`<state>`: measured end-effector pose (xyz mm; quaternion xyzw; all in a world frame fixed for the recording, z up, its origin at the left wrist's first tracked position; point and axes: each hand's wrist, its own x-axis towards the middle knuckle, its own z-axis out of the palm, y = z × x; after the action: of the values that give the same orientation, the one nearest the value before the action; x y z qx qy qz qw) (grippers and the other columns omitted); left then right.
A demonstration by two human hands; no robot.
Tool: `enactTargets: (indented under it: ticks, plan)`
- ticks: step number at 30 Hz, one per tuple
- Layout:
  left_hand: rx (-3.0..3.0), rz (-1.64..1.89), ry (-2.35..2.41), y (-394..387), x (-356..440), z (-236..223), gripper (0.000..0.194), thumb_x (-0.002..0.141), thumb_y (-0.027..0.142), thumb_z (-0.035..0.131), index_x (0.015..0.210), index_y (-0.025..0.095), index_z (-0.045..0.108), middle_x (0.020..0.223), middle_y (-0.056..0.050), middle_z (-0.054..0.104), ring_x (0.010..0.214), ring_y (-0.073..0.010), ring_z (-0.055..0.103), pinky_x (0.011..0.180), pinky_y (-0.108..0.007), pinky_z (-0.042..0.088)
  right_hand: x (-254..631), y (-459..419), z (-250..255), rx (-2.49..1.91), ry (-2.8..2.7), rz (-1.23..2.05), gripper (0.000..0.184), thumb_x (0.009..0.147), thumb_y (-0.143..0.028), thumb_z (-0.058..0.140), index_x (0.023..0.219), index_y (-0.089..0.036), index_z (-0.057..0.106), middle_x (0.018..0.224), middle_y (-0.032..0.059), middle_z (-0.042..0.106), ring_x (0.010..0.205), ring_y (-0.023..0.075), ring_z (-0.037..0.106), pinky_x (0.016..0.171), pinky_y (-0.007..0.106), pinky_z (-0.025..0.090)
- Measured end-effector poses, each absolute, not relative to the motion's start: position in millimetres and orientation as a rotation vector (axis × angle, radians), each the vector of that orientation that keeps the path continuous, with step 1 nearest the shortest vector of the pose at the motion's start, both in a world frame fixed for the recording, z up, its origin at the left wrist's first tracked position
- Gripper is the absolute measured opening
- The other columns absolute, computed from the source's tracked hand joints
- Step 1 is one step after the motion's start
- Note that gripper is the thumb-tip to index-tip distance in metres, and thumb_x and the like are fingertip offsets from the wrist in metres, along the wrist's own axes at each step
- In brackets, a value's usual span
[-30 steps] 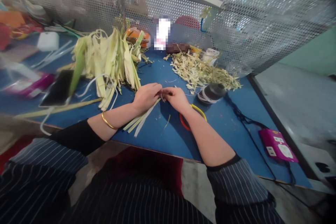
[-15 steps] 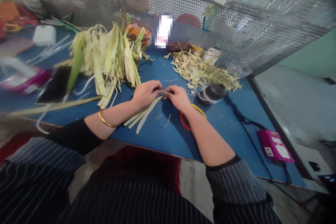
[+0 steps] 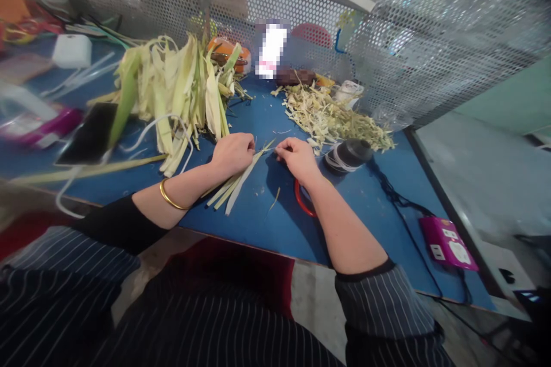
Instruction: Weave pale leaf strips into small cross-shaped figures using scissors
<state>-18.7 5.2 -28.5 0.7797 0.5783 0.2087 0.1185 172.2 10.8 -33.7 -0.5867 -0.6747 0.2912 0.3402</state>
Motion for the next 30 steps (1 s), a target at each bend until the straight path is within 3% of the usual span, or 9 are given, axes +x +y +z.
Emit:
enactTargets:
  ticks: [5, 10, 14, 18, 21, 30]
  plan:
    - [2.151, 0.659, 1.671, 6, -19, -28, 0.011, 0.076, 0.025, 0.055, 0.072, 0.018, 0.062, 0.072, -0.004, 0.064, 0.067, -0.0167, 0.053, 0.059, -0.028, 0.033, 166, 4, -25, -1.286, -1.615, 1.078, 0.018, 0.074, -0.033, 0.063, 0.066, -0.018, 0.057, 0.06, -0.0003, 0.061, 0.054, 0.0102, 0.051, 0.056, 0.025, 0.04]
    - [1.826, 0.904, 1.511, 8, -16, -29, 0.009, 0.072, 0.022, 0.06, 0.067, 0.015, 0.061, 0.063, -0.002, 0.059, 0.06, -0.0125, 0.05, 0.058, -0.027, 0.035, 160, 2, -27, -1.054, -1.398, 1.385, 0.024, 0.076, -0.04, 0.063, 0.074, -0.02, 0.051, 0.092, 0.0041, 0.069, 0.069, 0.0112, 0.063, 0.062, 0.025, 0.046]
    - [1.281, 1.031, 1.233, 7, -9, -28, 0.013, 0.074, 0.021, 0.063, 0.068, 0.015, 0.054, 0.054, 0.002, 0.05, 0.051, -0.0078, 0.044, 0.051, -0.023, 0.031, 158, 3, -33, -1.033, -1.337, 1.456, 0.024, 0.077, -0.041, 0.063, 0.076, -0.02, 0.051, 0.077, 0.0003, 0.066, 0.064, 0.0106, 0.063, 0.06, 0.023, 0.046]
    - [1.098, 0.972, 0.967, 6, -5, -25, 0.015, 0.082, 0.018, 0.058, 0.071, 0.017, 0.047, 0.048, 0.005, 0.043, 0.043, -0.0054, 0.036, 0.047, -0.023, 0.023, 157, 2, -33, -1.0, -1.341, 1.443, 0.018, 0.078, -0.035, 0.062, 0.075, -0.019, 0.054, 0.069, -0.0009, 0.064, 0.059, 0.0099, 0.061, 0.058, 0.023, 0.044]
    - [1.158, 0.953, 0.923, 6, -5, -26, 0.012, 0.085, 0.015, 0.051, 0.074, 0.017, 0.047, 0.048, 0.005, 0.043, 0.043, -0.0058, 0.034, 0.046, -0.024, 0.019, 157, 2, -32, -0.989, -1.346, 1.441, 0.015, 0.078, -0.032, 0.061, 0.074, -0.019, 0.054, 0.067, -0.0013, 0.063, 0.058, 0.0097, 0.06, 0.058, 0.023, 0.043]
    - [1.828, 0.878, 1.235, 11, -6, -32, 0.009, 0.074, 0.011, 0.053, 0.068, 0.016, 0.051, 0.062, 0.002, 0.051, 0.061, -0.0113, 0.043, 0.056, -0.025, 0.031, 156, 4, -37, -1.053, -1.53, 1.321, 0.019, 0.081, -0.033, 0.057, 0.07, -0.02, 0.049, 0.058, -0.0046, 0.056, 0.053, 0.0092, 0.053, 0.056, 0.024, 0.041]
